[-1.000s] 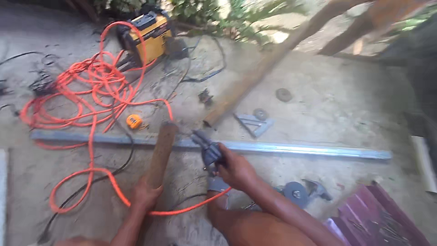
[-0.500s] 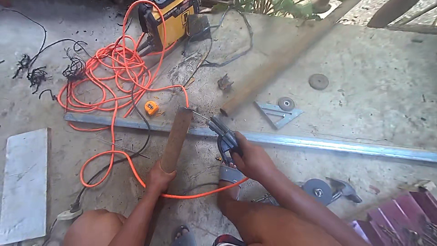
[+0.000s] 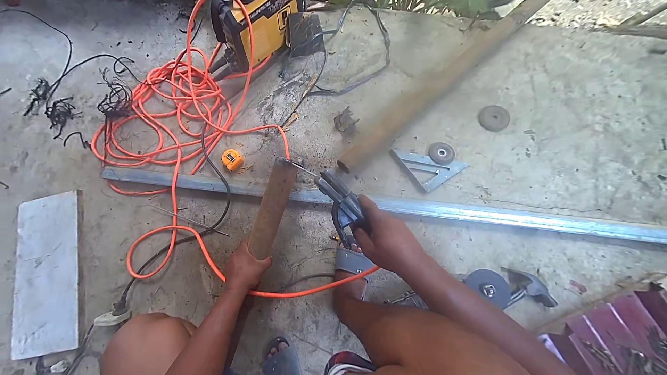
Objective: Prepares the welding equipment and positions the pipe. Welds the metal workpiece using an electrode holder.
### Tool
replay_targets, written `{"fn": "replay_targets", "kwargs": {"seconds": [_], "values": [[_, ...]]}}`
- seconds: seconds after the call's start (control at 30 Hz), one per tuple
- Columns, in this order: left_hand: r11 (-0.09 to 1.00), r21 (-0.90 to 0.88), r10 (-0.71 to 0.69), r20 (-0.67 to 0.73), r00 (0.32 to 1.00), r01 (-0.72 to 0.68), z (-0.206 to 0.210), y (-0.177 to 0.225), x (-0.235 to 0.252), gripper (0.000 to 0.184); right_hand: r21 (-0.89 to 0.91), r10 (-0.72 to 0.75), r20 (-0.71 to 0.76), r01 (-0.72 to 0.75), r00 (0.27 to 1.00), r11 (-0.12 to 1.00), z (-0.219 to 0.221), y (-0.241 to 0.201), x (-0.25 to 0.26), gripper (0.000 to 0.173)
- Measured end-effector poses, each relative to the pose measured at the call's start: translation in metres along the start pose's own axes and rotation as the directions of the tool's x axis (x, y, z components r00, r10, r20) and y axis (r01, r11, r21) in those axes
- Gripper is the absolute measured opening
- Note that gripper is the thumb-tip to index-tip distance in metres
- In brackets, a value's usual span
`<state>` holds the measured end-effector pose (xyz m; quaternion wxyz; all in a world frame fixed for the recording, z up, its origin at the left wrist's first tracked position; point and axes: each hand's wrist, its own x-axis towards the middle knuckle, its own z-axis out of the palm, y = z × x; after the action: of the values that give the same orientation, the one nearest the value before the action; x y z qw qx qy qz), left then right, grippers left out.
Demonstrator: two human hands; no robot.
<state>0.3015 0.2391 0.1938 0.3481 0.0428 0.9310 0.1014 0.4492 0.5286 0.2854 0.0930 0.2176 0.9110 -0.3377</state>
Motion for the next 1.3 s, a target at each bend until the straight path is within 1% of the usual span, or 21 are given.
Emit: {"fn": "replay_targets", "kwargs": {"seconds": [0.13, 0.23, 0.37, 0.53, 0.6, 0.7, 0.73, 0.83, 0.9, 0.93, 1.0, 1.03, 1.13, 1.17, 1.23, 1.3], "values": [[1.0, -0.006, 0.002, -0.007, 1.0, -0.002, 0.001, 0.0, -0.001, 0.077, -0.048, -0.001, 0.008, 0.002, 1.0, 0.999, -0.002, -0.001, -0.001, 0.057], [1.0, -0.004, 0.002, -0.004, 1.0, -0.002, 0.001, 0.001, -0.003, 0.077, -0.11, -0.051, -0.03, 0.047, 0.998, 0.993, 0.002, 0.001, -0.004, 0.059], [1.0, -0.012, -0.003, 0.006, 1.0, 0.003, 0.001, 0.002, -0.003, 0.077, -0.182, -0.152, -0.142, 0.125, 0.978, 0.975, 0.013, 0.009, -0.008, 0.058], [1.0, -0.027, 0.0, 0.025, 1.0, 0.001, 0.0, 0.0, -0.002, 0.078, -0.29, -0.266, -0.216, 0.198, 0.939, 0.936, 0.021, 0.013, -0.01, 0.054], [0.999, -0.039, 0.005, 0.021, 1.0, -0.004, -0.001, -0.002, 0.0, 0.078, -0.315, -0.275, -0.215, 0.2, 0.937, 0.928, 0.023, 0.012, -0.01, 0.053], [0.999, -0.031, 0.011, 0.017, 1.0, -0.011, -0.006, -0.006, 0.002, 0.079, -0.285, -0.192, -0.138, 0.147, 0.972, 0.947, 0.024, 0.016, -0.009, 0.055], [1.0, -0.026, 0.014, 0.019, 1.0, -0.013, -0.006, -0.006, 0.004, 0.079, -0.265, -0.199, -0.148, 0.155, 0.969, 0.952, 0.026, 0.02, -0.009, 0.056], [1.0, -0.028, 0.012, 0.025, 1.0, -0.011, -0.008, -0.007, 0.004, 0.08, -0.214, -0.319, -0.293, 0.263, 0.901, 0.941, 0.031, 0.025, -0.012, 0.054], [0.999, -0.046, 0.021, 0.026, 0.999, -0.02, -0.007, -0.008, 0.006, 0.081, -0.22, -0.347, -0.322, 0.287, 0.881, 0.933, 0.028, 0.024, -0.01, 0.054], [0.998, -0.054, 0.026, 0.026, 0.999, -0.025, -0.007, -0.008, 0.007, 0.08, -0.218, -0.339, -0.301, 0.281, 0.892, 0.934, 0.027, 0.023, -0.006, 0.055], [0.997, -0.069, 0.029, 0.024, 0.999, -0.027, -0.006, -0.01, 0.008, 0.08, -0.193, -0.288, -0.209, 0.249, 0.935, 0.949, 0.028, 0.023, 0.001, 0.056], [0.997, -0.071, 0.028, 0.019, 0.999, -0.026, -0.005, -0.011, 0.008, 0.079, -0.187, -0.285, -0.2, 0.249, 0.937, 0.95, 0.031, 0.024, 0.002, 0.056], [0.998, -0.064, 0.023, 0.007, 1.0, -0.022, -0.006, -0.011, 0.009, 0.079, -0.163, -0.34, -0.297, 0.303, 0.892, 0.939, 0.035, 0.023, 0.002, 0.056], [0.998, -0.06, 0.022, 0.006, 1.0, -0.021, -0.005, -0.01, 0.009, 0.079, -0.153, -0.327, -0.287, 0.295, 0.9, 0.943, 0.033, 0.022, 0.002, 0.056], [0.998, -0.056, 0.026, 0.006, 1.0, -0.026, -0.004, -0.009, 0.008, 0.078, -0.139, -0.265, -0.207, 0.239, 0.942, 0.961, 0.029, 0.022, 0.006, 0.056], [0.998, -0.06, 0.028, 0.007, 1.0, -0.027, -0.007, -0.007, 0.009, 0.079, -0.135, -0.267, -0.227, 0.241, 0.937, 0.961, 0.028, 0.021, 0.008, 0.056]]}}
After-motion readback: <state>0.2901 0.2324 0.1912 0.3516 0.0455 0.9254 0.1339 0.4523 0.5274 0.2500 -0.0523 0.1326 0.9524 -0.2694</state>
